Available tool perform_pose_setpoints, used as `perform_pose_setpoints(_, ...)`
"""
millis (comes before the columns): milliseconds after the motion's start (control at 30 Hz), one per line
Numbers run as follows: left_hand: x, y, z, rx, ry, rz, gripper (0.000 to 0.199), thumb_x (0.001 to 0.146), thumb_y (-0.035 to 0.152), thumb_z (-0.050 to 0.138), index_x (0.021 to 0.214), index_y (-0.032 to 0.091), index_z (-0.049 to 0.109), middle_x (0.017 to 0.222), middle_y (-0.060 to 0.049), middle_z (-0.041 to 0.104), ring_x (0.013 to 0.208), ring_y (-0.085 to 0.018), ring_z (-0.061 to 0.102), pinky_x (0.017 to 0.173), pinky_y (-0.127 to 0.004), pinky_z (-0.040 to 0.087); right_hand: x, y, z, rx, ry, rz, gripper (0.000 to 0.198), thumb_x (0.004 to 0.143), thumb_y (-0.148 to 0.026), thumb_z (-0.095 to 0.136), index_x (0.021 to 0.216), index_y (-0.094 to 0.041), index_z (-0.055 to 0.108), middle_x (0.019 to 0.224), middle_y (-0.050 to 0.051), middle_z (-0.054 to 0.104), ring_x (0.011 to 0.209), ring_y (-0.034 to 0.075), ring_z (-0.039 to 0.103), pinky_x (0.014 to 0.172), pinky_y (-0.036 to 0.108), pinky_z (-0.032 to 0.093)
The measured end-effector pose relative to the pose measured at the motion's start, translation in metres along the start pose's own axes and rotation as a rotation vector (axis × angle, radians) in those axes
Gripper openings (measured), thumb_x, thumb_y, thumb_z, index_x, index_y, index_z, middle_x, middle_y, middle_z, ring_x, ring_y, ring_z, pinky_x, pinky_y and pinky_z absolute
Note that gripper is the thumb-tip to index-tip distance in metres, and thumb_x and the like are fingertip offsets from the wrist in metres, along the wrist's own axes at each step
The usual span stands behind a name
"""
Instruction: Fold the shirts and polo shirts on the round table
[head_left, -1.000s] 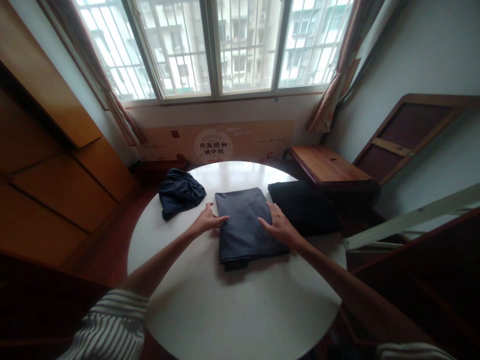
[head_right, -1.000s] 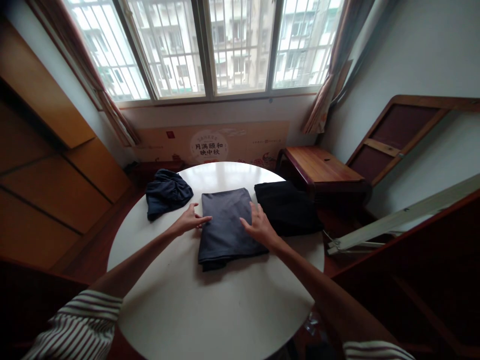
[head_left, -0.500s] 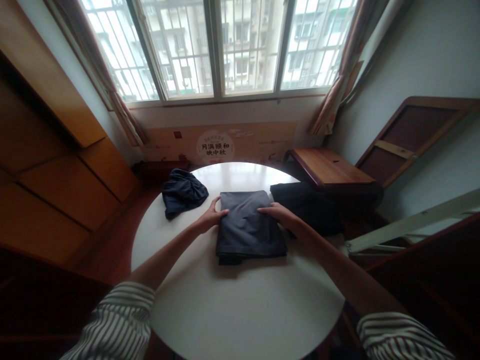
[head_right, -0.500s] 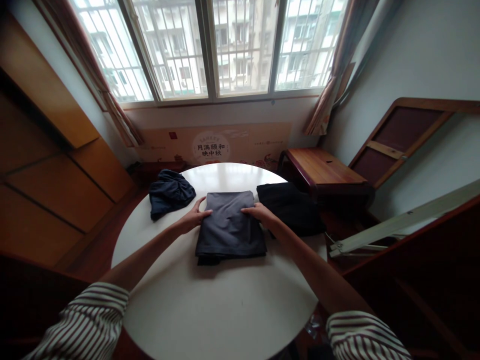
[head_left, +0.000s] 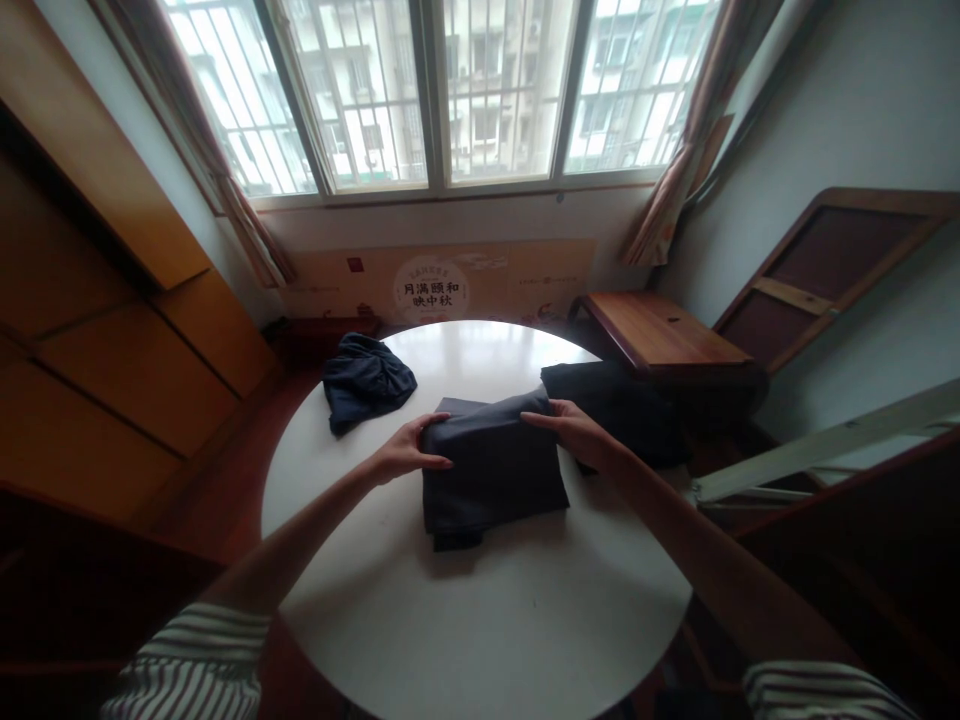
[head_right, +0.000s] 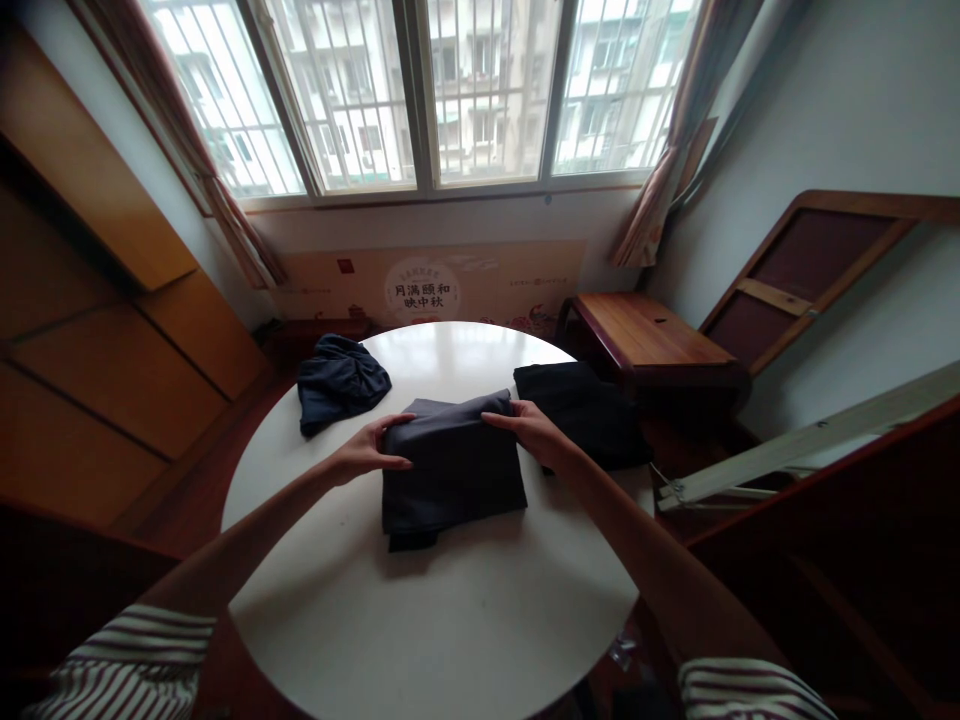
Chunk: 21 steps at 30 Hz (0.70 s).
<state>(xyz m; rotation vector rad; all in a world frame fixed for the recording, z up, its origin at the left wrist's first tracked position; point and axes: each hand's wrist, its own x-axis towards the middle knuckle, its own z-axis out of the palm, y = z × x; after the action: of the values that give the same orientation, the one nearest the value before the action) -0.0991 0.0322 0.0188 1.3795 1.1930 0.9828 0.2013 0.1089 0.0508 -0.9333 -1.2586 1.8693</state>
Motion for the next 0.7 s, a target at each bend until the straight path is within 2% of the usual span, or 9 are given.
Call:
perform_pose_setpoints(67,-0.003,0.015,-0.002,0.129,0.033,0.121,0.087,0.050,0.022,0.093,0.130,0.018,0.060,0.133,-0.012,0.058,0.125,-0.032,0.053,0.106,-0.041,0.044,-0.002,-0.008,0.005,-0.015,-0.037,-0.049,0.030,0.063,-0.029,0.089,0.083,-0.014,0.074,0.079,0.004,0.076,0.068,0.016,0.070,0.067,0.025,0.058)
perform_pose_setpoints(167,-0.009,0.037,0.000,0.073,0.085,0.216,0.085,0.056,0.022,0.091,0.133,0.018,0.056,0.131,-0.011,0.059,0.123,-0.029,0.055,0.106,-0.040,0.045,-0.006,-0.019,0.010,-0.024,-0.081,-0.158,0.037,0.058,-0.025,0.091,0.089,-0.016,0.073,0.084,0.002,0.076,0.075,0.018,0.071,0.075,0.029,0.058)
perform_pose_setpoints(233,-0.021,0.051,0.003,-0.039,0.111,0.214,0.086,0.060,0.022,0.089,0.137,0.020,0.051,0.125,-0.010,0.062,0.113,-0.026,0.061,0.097,-0.035,0.052,-0.013,-0.024,0.012,-0.031,-0.095,-0.220,0.042,0.055,-0.021,0.092,0.093,-0.018,0.073,0.087,0.001,0.076,0.080,0.019,0.071,0.081,0.032,0.057)
perform_pose_setpoints(333,-0.055,0.071,0.008,-0.150,0.136,0.194,0.085,0.066,0.020,0.087,0.140,0.023,0.046,0.113,-0.007,0.065,0.099,-0.021,0.066,0.085,-0.029,0.057,-0.039,-0.028,0.015,-0.047,-0.117,-0.255,0.044,0.059,-0.021,0.090,0.099,-0.019,0.072,0.093,0.002,0.076,0.088,0.021,0.071,0.088,0.036,0.055)
perform_pose_setpoints(467,-0.105,0.087,0.009,-0.200,0.129,0.135,0.069,0.072,0.015,0.082,0.132,0.027,0.050,0.107,-0.004,0.067,0.093,-0.018,0.068,0.079,-0.026,0.058,-0.081,-0.030,0.022,-0.063,-0.163,-0.233,0.038,0.066,-0.021,0.087,0.101,-0.021,0.073,0.097,0.003,0.076,0.094,0.022,0.070,0.090,0.036,0.055)
perform_pose_setpoints(567,-0.106,0.082,0.008,-0.288,0.172,0.029,0.058,0.074,0.018,0.082,0.125,0.024,0.053,0.103,-0.004,0.069,0.090,-0.018,0.069,0.076,-0.026,0.059,-0.085,-0.026,0.026,-0.016,-0.144,-0.159,0.030,0.069,-0.024,0.085,0.096,-0.020,0.074,0.093,0.004,0.076,0.087,0.020,0.071,0.084,0.033,0.057)
perform_pose_setpoints(700,-0.063,0.047,0.007,-0.409,0.265,-0.168,0.065,0.066,0.023,0.087,0.121,0.017,0.053,0.090,-0.006,0.071,0.076,-0.017,0.070,0.066,-0.024,0.058,-0.045,-0.004,0.024,0.046,-0.065,0.022,0.030,0.066,-0.030,0.087,0.089,-0.014,0.075,0.084,0.007,0.076,0.075,0.019,0.071,0.074,0.029,0.058)
